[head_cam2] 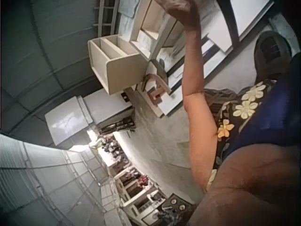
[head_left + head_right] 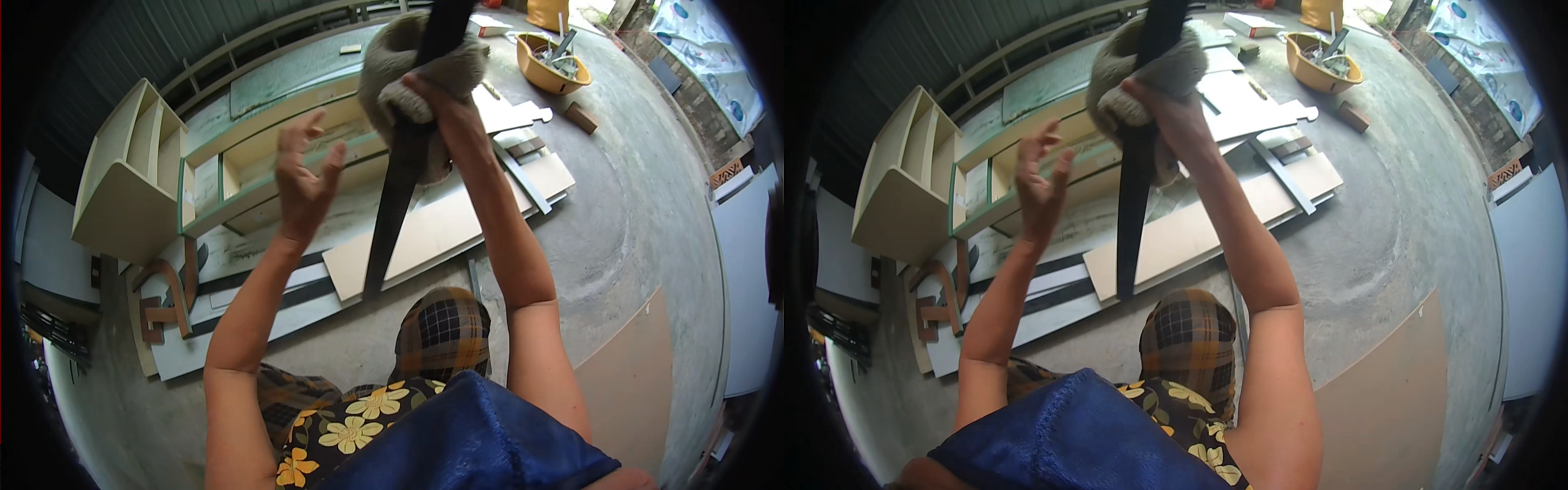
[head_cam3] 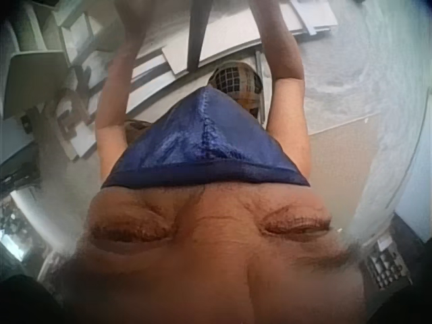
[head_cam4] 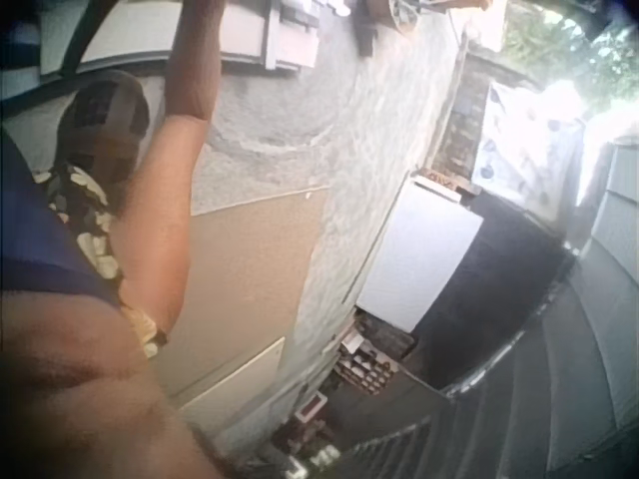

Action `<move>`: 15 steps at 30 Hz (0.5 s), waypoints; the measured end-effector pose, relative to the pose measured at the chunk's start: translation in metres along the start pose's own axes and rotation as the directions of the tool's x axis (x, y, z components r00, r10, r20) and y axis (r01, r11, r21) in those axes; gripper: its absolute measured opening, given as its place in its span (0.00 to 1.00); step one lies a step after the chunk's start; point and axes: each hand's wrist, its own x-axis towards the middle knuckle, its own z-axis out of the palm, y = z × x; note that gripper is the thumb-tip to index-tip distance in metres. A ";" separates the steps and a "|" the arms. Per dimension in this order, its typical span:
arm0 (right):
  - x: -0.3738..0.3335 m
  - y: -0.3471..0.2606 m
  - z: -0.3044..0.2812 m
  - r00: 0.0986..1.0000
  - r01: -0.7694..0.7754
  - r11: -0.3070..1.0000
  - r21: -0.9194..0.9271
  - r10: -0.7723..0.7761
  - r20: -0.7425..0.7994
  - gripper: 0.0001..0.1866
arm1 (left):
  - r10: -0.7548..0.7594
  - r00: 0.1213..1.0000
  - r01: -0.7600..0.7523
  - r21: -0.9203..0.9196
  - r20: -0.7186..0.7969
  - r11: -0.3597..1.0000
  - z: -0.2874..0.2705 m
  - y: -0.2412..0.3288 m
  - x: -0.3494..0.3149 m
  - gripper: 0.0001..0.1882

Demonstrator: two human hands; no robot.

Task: The recorder wipes and cleans wooden furniture components with a cloth.

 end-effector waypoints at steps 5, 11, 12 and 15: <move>-0.002 0.000 0.050 0.897 0.110 0.944 -0.310 0.040 0.441 0.24 | -0.150 0.986 0.114 -0.347 -0.077 0.931 -0.044 0.058 0.090 0.23; -0.023 0.030 0.084 0.845 0.154 0.955 -0.253 0.005 0.535 0.24 | -0.296 0.839 0.030 -0.505 -0.456 0.863 -0.061 0.022 0.099 0.14; -0.029 0.035 0.080 0.844 0.155 0.954 -0.256 0.006 0.537 0.24 | -0.297 0.837 0.028 -0.507 -0.459 0.862 -0.064 0.020 0.099 0.14; -0.053 0.059 0.056 0.793 0.176 0.834 -0.523 0.195 0.577 0.22 | -0.562 0.592 0.152 -0.605 -0.578 0.782 -0.102 0.007 0.095 0.20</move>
